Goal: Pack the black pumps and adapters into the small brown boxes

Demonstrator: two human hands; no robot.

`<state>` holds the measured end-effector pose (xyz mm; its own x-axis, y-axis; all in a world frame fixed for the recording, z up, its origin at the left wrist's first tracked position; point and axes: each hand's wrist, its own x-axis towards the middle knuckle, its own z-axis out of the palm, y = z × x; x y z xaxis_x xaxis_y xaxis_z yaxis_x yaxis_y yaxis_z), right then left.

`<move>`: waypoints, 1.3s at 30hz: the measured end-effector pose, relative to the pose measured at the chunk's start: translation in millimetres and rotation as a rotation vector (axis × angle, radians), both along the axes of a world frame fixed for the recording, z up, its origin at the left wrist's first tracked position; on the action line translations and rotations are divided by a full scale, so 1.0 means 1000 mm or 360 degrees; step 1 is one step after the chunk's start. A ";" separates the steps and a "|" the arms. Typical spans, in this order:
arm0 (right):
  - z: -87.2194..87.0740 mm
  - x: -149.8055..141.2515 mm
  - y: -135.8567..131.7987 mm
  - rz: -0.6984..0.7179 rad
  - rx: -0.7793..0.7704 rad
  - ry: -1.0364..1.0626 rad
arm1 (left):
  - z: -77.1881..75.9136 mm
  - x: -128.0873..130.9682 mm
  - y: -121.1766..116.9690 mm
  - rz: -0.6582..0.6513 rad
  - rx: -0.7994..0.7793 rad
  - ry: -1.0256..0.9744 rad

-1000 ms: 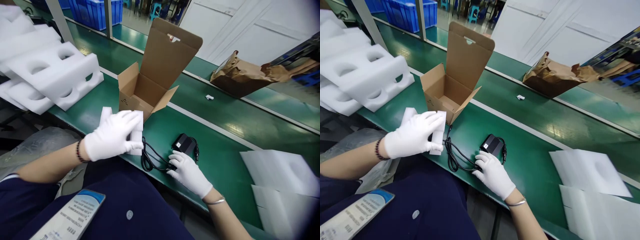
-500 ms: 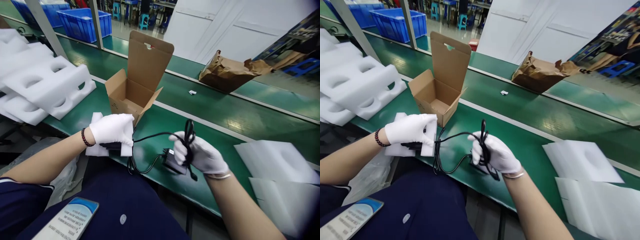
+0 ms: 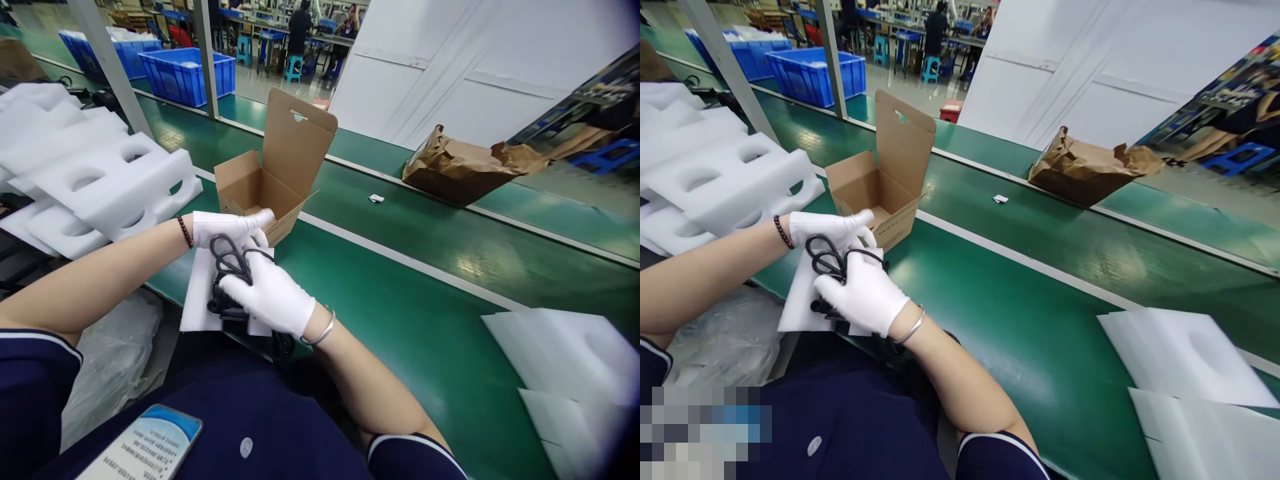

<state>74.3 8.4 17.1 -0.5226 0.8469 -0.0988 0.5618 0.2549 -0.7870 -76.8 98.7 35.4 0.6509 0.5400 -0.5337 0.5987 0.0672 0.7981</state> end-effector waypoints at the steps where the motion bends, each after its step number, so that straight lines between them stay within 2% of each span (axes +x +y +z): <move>1: 0.004 -0.005 -0.005 0.0016 0.0104 -0.0216 | 0.001 0.003 0.001 -0.0059 0.0088 0.0085; 4: 0.019 -0.009 -0.019 0.0156 0.0187 -0.0681 | 0.005 0.015 -0.004 -0.0227 0.0615 0.0456; 6: 0.027 0.002 -0.019 0.0295 0.0310 -0.0726 | 0.006 0.021 -0.010 -0.0270 0.0893 0.0607; 8: 0.027 0.022 -0.006 0.0257 0.0475 -0.0660 | 0.004 0.024 -0.015 -0.0226 0.0964 0.0623; 10: 0.014 0.040 0.020 0.0043 0.0477 -0.0522 | -0.001 0.023 -0.017 -0.0137 0.0946 0.0591; 12: -0.012 0.049 0.047 -0.0103 0.0170 -0.0172 | -0.008 0.020 -0.016 -0.0075 0.0968 0.0578; 15: -0.056 0.047 0.076 0.0033 -0.0497 0.0606 | -0.015 0.017 -0.014 0.0022 0.0940 0.0546; 17: -0.079 0.045 0.084 0.0070 -0.0744 0.0874 | -0.018 0.014 -0.014 0.0108 0.0824 0.0480; 19: -0.091 0.046 0.085 0.0018 -0.0842 0.0918 | -0.021 0.012 -0.015 0.0152 0.0761 0.0454; 22: -0.092 0.055 0.081 0.0004 -0.0839 0.0890 | -0.027 0.010 -0.016 0.0022 0.0809 0.0611; 24: -0.082 0.061 0.076 0.0007 -0.0661 0.0733 | -0.033 0.013 -0.014 -0.0165 0.0862 0.0762; 25: -0.074 0.062 0.075 -0.0073 -0.0452 0.0602 | -0.035 0.015 -0.012 -0.0258 0.0884 0.0811; 27: -0.053 0.059 0.075 -0.0347 0.0117 0.0291 | -0.040 0.021 -0.008 -0.0398 0.0931 0.0860; 29: -0.032 0.050 0.082 -0.0508 0.0593 -0.0002 | -0.041 0.027 -0.003 -0.0462 0.0934 0.0846; 30: -0.022 0.043 0.089 -0.0472 0.0711 -0.0138 | -0.040 0.029 -0.002 -0.0477 0.0929 0.0831; 32: -0.009 0.030 0.106 -0.0258 0.0764 -0.0394 | -0.032 0.029 -0.002 -0.0476 0.0920 0.0796; 34: -0.004 0.022 0.123 -0.0180 0.0768 -0.0553 | -0.019 0.020 -0.010 -0.0357 0.0988 0.0669; 35: -0.003 0.022 0.130 -0.0213 0.0766 -0.0583 | -0.013 0.011 -0.018 -0.0211 0.1070 0.0556; 37: -0.005 0.031 0.137 -0.0317 0.0736 -0.0527 | -0.006 -0.016 -0.039 0.0286 0.1298 0.0279; 39: -0.009 0.051 0.132 -0.0389 0.0690 -0.0334 | -0.012 -0.051 -0.066 0.0878 0.1472 0.0089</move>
<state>125.3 140.2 8.1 -0.3120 0.9276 0.2055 0.7792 0.3736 -0.5033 -127.3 32.8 22.9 0.1816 0.9606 0.2106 0.7077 -0.2763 0.6502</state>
